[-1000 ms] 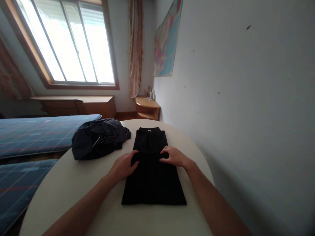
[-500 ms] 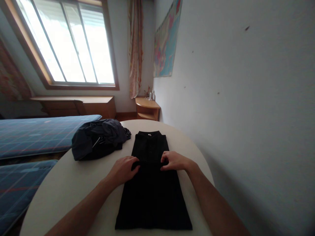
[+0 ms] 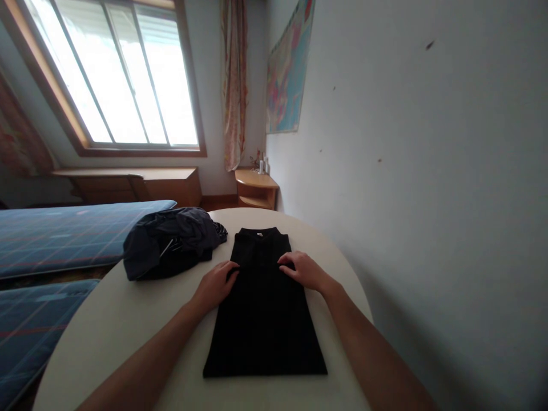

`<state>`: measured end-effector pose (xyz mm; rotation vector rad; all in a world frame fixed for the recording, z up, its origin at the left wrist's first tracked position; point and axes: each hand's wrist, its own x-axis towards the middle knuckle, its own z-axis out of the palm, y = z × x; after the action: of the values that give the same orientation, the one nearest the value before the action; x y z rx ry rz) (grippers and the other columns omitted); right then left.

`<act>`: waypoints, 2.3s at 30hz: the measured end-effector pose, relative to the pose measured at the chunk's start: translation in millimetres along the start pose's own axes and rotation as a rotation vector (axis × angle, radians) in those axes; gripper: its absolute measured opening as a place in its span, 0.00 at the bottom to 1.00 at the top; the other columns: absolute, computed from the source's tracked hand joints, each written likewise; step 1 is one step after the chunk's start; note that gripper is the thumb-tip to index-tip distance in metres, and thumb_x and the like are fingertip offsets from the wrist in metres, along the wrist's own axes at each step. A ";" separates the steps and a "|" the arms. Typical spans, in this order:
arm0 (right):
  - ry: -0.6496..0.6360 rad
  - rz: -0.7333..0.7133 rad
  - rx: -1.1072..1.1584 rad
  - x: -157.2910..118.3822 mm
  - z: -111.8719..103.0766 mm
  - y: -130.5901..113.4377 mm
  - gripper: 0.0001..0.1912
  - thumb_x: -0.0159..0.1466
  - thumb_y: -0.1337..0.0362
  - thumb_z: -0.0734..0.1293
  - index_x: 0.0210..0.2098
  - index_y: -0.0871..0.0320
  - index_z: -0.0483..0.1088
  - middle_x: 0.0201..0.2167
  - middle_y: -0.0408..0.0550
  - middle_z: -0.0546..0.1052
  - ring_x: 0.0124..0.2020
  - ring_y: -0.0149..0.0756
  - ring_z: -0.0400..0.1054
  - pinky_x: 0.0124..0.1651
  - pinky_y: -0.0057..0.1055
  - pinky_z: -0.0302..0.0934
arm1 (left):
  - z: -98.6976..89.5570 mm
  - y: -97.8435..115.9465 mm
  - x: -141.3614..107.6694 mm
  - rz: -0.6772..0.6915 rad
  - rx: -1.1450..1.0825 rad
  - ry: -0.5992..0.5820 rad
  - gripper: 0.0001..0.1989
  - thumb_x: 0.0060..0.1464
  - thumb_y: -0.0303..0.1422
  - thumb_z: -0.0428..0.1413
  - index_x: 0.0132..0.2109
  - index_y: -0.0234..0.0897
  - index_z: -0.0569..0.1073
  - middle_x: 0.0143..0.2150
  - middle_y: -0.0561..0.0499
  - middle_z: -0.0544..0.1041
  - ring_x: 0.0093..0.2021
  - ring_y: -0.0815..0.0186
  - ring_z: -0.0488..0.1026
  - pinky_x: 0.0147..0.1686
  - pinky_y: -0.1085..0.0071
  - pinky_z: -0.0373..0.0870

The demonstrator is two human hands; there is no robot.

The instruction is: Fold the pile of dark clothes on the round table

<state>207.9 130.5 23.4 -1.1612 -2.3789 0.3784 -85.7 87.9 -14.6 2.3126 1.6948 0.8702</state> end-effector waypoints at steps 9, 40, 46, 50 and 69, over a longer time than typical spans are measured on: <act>-0.228 0.079 0.101 -6.2 -5.6 0.8 0.15 0.61 0.59 0.67 0.46 0.55 0.78 0.44 0.49 0.80 0.46 0.41 0.74 0.52 0.35 0.64 | -24.2 12.1 -7.3 0.010 0.143 -0.121 0.10 0.59 0.38 0.51 0.43 0.42 0.74 0.40 0.49 0.80 0.40 0.59 0.77 0.40 0.67 0.68; -0.078 0.043 -0.125 5.3 11.7 2.9 0.14 0.65 0.60 0.64 0.47 0.56 0.77 0.46 0.51 0.79 0.48 0.42 0.72 0.55 0.36 0.60 | -10.3 -8.0 -0.6 0.091 0.059 -0.107 0.16 0.59 0.32 0.51 0.52 0.38 0.75 0.48 0.44 0.78 0.51 0.57 0.73 0.55 0.62 0.67; -0.264 0.037 0.051 -3.0 -4.1 -0.6 0.14 0.58 0.58 0.69 0.41 0.54 0.79 0.39 0.47 0.82 0.39 0.39 0.75 0.44 0.31 0.64 | -28.4 8.0 -10.5 0.112 0.107 -0.236 0.14 0.53 0.32 0.55 0.47 0.39 0.77 0.44 0.46 0.80 0.46 0.56 0.75 0.50 0.62 0.69; -0.279 0.019 0.086 -4.9 -5.4 -1.6 0.12 0.56 0.63 0.67 0.39 0.56 0.78 0.34 0.45 0.81 0.33 0.35 0.73 0.37 0.28 0.62 | -29.6 14.9 -14.7 0.115 0.103 -0.215 0.10 0.53 0.31 0.54 0.43 0.39 0.77 0.41 0.47 0.80 0.44 0.57 0.76 0.48 0.62 0.68; -0.068 0.018 0.041 4.4 14.8 15.6 0.13 0.64 0.64 0.66 0.47 0.58 0.75 0.46 0.52 0.78 0.48 0.41 0.71 0.56 0.37 0.60 | 4.5 -17.5 1.4 0.056 -0.036 -0.030 0.15 0.59 0.31 0.52 0.53 0.38 0.72 0.50 0.45 0.77 0.53 0.58 0.73 0.56 0.60 0.66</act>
<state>208.3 142.9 5.2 -1.1688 -2.4085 0.4775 -97.5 96.3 -25.5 2.3477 1.5973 0.8640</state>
